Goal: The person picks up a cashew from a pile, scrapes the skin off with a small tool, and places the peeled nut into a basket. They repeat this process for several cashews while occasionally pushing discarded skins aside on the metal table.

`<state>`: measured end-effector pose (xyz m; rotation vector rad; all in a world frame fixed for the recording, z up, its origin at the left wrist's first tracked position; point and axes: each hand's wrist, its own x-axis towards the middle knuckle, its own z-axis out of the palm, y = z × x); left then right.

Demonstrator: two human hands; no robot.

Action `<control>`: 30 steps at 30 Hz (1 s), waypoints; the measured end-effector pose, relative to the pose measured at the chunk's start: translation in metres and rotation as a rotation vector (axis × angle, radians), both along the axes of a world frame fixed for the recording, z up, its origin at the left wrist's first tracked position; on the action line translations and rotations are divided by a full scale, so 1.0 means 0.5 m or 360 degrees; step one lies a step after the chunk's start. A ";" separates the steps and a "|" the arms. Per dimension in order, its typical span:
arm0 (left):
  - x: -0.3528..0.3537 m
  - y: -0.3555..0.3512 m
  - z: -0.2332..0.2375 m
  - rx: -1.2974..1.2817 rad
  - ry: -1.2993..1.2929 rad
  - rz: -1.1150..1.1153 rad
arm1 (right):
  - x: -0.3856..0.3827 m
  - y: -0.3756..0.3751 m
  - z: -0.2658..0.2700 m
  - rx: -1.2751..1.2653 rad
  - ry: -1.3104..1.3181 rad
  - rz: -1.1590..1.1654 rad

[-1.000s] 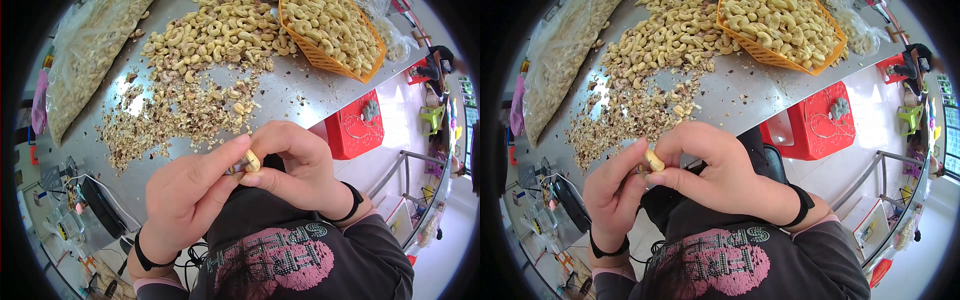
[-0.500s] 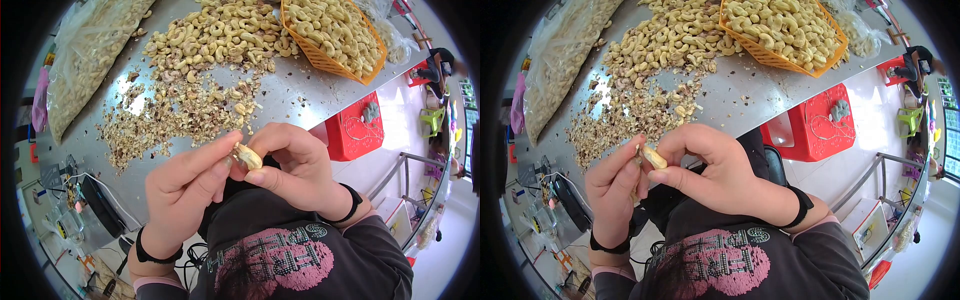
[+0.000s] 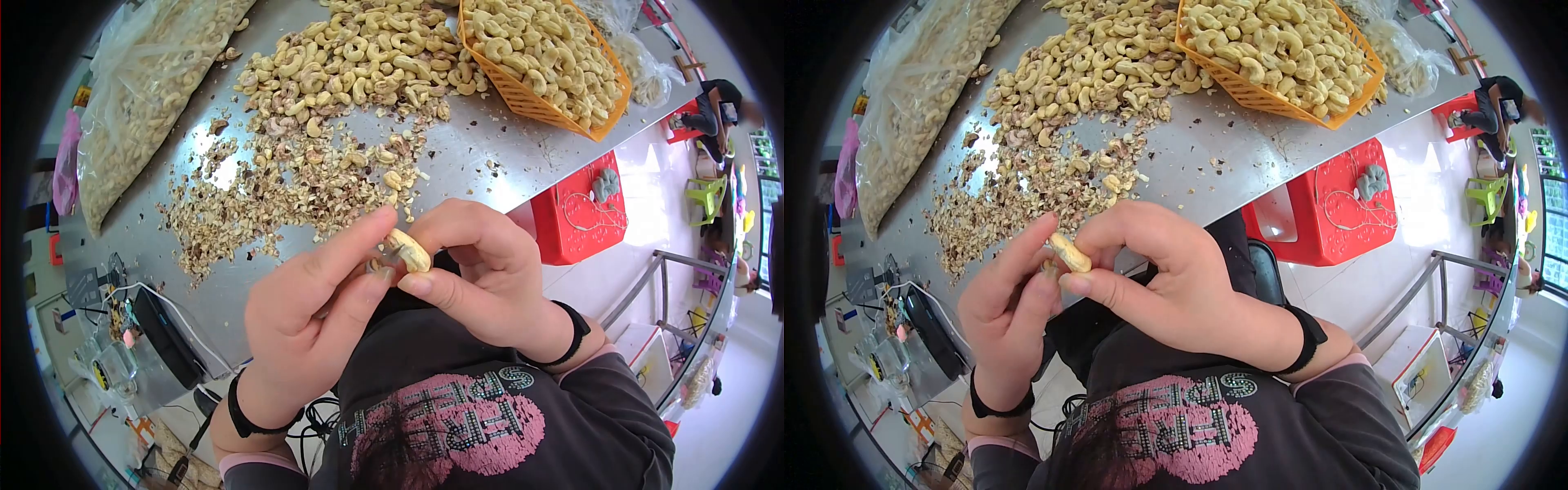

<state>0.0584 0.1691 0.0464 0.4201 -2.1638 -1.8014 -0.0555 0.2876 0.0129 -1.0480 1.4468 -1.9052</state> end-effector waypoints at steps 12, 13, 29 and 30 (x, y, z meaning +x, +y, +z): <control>-0.001 -0.002 -0.005 -0.0074 0.0097 0.0101 | 0.016 -0.006 0.006 -0.0059 -0.0084 -0.0080; -0.001 0.001 -0.004 -0.0064 0.0086 0.0123 | 0.015 -0.005 0.006 -0.0049 -0.0081 -0.0079; -0.002 -0.009 -0.005 -0.0553 0.0221 -0.0003 | 0.009 -0.007 0.007 -0.0109 0.0264 -0.0159; 0.000 -0.009 -0.005 -0.0553 0.0220 -0.0002 | 0.009 -0.009 0.007 -0.0119 0.0323 -0.0155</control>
